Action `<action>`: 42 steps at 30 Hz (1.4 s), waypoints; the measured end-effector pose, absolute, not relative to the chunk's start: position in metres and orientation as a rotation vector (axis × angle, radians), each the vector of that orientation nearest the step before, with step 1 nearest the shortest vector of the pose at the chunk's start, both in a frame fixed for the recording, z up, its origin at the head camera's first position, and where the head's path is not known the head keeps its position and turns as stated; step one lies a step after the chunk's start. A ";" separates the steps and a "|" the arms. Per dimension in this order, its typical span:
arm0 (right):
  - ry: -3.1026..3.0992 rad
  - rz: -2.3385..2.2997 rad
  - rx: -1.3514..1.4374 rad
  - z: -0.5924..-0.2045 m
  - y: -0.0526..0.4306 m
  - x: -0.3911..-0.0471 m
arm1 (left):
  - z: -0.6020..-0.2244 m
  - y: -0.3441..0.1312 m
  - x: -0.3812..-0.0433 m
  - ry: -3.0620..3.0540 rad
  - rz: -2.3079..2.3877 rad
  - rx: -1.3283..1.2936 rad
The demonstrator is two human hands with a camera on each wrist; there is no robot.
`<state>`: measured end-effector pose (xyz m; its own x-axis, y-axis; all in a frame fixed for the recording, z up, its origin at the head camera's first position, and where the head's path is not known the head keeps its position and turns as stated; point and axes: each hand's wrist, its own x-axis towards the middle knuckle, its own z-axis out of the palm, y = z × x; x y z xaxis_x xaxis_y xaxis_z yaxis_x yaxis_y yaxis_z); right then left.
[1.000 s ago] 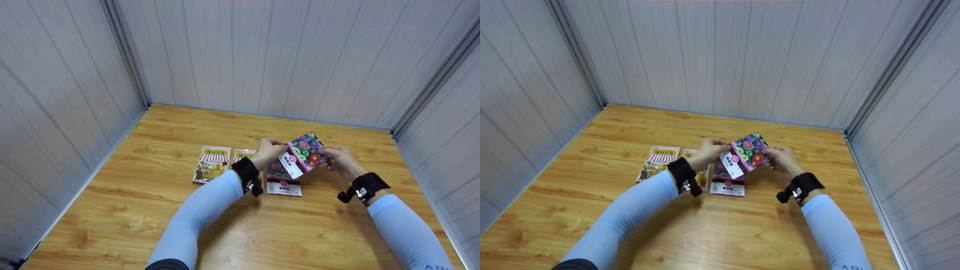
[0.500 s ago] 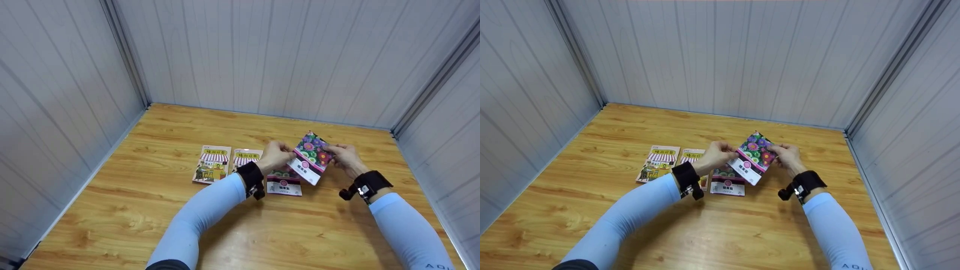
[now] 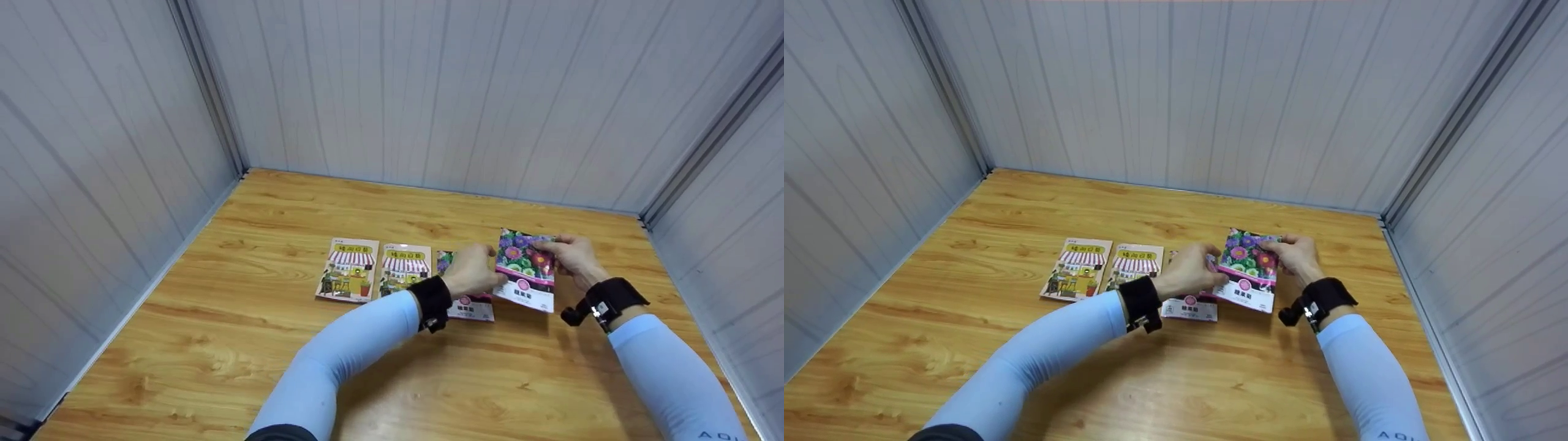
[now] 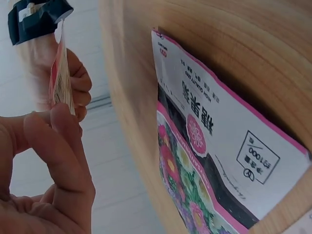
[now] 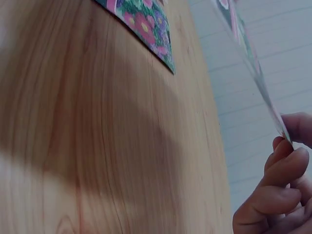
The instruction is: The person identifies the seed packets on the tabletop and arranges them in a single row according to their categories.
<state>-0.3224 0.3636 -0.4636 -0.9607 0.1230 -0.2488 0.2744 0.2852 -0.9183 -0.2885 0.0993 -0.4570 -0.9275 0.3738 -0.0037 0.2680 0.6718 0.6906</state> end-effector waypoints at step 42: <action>2.817 -0.889 0.176 -0.496 0.377 -0.325 | -0.476 0.151 -0.268 2.931 0.361 0.733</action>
